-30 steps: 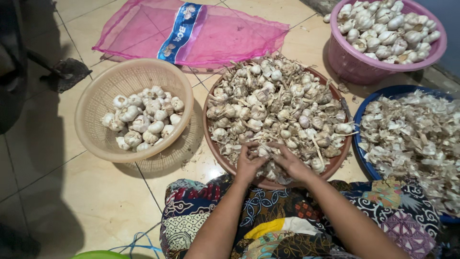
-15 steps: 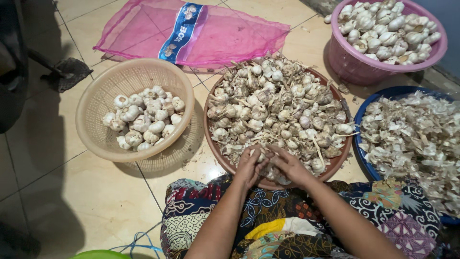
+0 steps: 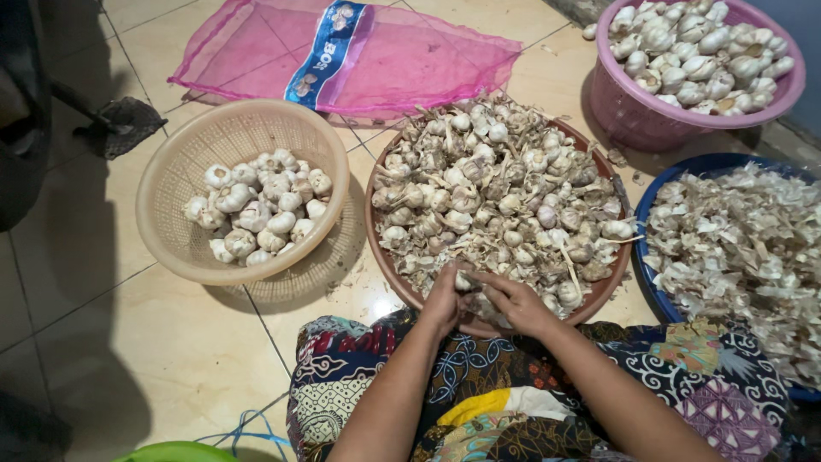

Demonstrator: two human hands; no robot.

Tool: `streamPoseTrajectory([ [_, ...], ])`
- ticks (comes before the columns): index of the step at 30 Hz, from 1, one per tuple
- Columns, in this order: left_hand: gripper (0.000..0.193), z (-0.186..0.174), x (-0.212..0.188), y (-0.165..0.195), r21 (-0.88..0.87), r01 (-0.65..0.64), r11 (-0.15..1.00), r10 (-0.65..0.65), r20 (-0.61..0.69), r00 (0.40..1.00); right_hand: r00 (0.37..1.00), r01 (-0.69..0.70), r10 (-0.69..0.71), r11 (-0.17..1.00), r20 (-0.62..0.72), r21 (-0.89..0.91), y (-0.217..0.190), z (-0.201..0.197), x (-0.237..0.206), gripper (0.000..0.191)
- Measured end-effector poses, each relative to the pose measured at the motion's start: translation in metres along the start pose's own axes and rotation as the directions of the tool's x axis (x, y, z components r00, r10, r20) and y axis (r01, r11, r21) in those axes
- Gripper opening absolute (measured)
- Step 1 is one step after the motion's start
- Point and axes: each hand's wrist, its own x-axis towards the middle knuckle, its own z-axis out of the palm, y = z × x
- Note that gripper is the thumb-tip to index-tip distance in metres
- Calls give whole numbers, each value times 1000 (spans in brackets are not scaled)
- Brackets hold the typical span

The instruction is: The person sits on the floor trimming garlic bulbs. They pick untrimmed bulbs from a large tray, cut off the roots and stems with a small knife, and place the trimmed bulbs into a plastic basket, with discarded peels and stems accumulating in a nearby basin.

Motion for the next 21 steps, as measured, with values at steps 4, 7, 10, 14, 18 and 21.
streamPoseTrajectory([
  [4, 54, -6, 2, -6, 20, -30, 999, 29, 58, 998, 896, -444, 445, 895, 2, 38, -12, -7, 4, 48],
  [7, 59, -8, 3, -4, -141, 47, 989, -39, 59, 998, 918, -396, 392, 898, 60, 192, -11, -12, 2, 51],
  [10, 56, -7, 4, 0, -31, 219, 975, -221, -210, 952, 995, -73, 67, 993, 74, 89, -3, -8, -1, 49],
  [14, 54, -5, 7, -2, -76, 177, 981, -185, -116, 976, 993, -120, 120, 993, 14, -18, 7, 1, 5, 45],
  [18, 57, -13, 13, -7, -93, 184, 979, -194, -118, 974, 953, -302, 299, 912, 54, 275, 9, -2, 7, 48],
  [21, 59, -18, 18, -12, -11, 124, 992, -124, -115, 986, 981, -173, 156, 973, 116, 152, 5, -3, 5, 54],
])
